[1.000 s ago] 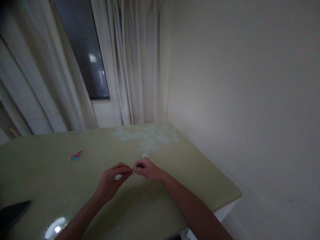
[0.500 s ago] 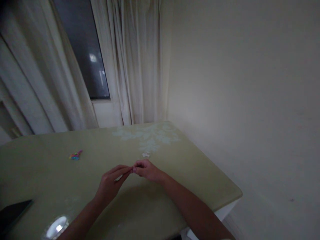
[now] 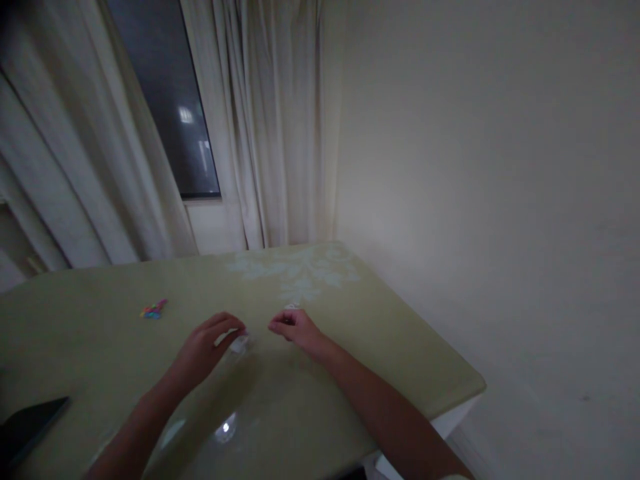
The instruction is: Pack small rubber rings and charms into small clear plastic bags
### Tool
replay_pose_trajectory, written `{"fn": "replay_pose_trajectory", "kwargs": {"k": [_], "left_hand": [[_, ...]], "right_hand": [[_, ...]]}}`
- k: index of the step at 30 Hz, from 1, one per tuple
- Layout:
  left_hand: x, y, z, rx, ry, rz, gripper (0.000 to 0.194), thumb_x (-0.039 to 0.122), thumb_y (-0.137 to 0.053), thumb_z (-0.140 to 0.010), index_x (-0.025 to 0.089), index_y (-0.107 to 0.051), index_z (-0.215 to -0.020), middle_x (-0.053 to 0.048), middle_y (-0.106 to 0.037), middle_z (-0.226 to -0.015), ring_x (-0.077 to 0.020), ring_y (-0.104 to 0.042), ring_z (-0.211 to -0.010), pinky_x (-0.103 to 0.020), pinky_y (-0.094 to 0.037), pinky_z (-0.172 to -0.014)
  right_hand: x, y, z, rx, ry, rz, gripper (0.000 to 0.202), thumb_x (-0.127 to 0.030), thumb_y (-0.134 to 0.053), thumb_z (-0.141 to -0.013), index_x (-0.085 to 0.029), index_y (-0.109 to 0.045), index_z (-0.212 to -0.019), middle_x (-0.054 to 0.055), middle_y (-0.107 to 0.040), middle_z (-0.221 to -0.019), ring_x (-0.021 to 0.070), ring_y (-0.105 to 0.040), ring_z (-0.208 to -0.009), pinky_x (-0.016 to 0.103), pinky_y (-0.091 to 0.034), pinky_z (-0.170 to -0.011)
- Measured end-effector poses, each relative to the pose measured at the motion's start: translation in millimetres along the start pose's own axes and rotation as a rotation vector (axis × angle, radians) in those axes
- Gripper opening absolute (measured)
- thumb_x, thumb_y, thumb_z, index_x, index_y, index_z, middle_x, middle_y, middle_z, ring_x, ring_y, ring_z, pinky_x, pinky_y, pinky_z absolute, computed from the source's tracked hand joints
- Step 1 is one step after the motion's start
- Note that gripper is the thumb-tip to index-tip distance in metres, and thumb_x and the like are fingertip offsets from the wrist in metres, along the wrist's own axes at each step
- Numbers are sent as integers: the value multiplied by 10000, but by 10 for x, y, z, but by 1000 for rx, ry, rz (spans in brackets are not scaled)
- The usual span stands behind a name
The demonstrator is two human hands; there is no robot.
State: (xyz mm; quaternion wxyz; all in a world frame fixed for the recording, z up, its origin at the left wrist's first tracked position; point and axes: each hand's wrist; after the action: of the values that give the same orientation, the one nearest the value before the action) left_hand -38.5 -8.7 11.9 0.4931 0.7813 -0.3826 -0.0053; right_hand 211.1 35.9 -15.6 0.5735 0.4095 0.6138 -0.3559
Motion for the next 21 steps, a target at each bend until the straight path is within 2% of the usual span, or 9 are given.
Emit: {"fn": "replay_pose_trajectory", "kwargs": {"k": [4,7,9,11,15,18,21], "left_hand": [[-149,210,4,-201,-12,-238,210,143,-576,-971,219,-770,-947,-68,-752,-962,-247,-688,-947,-352,-519,-854],[-123,205,-1,-363,-29,-350,216,95,-601,-937,217,-774,-897,-67,-754,-937,-265,-689,-955,-363,-499,-841],[-111,166,-4,-415,-25,-385,211,95,-607,-932,215,-771,-877,-66,-756,-932,-270,-695,-947,-367,-488,-832],[-124,128,-2,-437,-21,-391,209,102,-598,-938,211,-763,-869,-66,-759,-931,-268,-697,-932,-365,-479,-826],[-169,90,8,-432,-15,-372,217,131,-570,-958,213,-757,-885,-67,-770,-911,-266,-693,-892,-367,-467,-817],[-165,89,15,-414,-22,-348,257,117,-552,-946,227,-769,-864,-66,-776,-878,-259,-694,-866,-362,-466,-812],[-137,98,18,-402,-48,-295,309,82,-535,-917,246,-782,-831,-63,-788,-875,-256,-701,-884,-361,-477,-831]], "right_hand": [[88,35,-44,78,32,65,391,-532,-823,-738,-169,-693,-805,-31,-539,-678,115,-438,-609,261,-310,-572],[137,83,-77,93,78,100,328,-483,-794,-773,-173,-700,-819,-14,-589,-725,131,-503,-658,268,-365,-623],[156,139,-105,133,126,123,278,-441,-760,-808,-173,-697,-845,-2,-623,-765,139,-545,-694,274,-406,-673],[169,213,-133,212,164,182,227,-392,-718,-847,-172,-685,-889,5,-636,-793,142,-565,-708,275,-430,-693],[204,373,-168,367,205,490,181,-279,-681,-874,-174,-650,-1018,20,-638,-874,142,-550,-690,272,-453,-673],[251,459,-171,394,231,698,224,-210,-714,-838,-185,-642,-1049,59,-635,-1013,177,-586,-832,309,-486,-784],[303,504,-166,375,222,812,269,-202,-727,-834,-184,-645,-1090,99,-618,-1108,227,-597,-1000,360,-492,-902]]}}
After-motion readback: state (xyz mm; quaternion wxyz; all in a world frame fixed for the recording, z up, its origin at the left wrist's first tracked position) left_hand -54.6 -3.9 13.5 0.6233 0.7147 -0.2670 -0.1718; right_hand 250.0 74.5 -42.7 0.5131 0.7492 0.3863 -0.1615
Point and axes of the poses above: each hand's wrist, its own z-axis away from the middle knuckle, its own y-axis out of the back of the hand, x = y × z
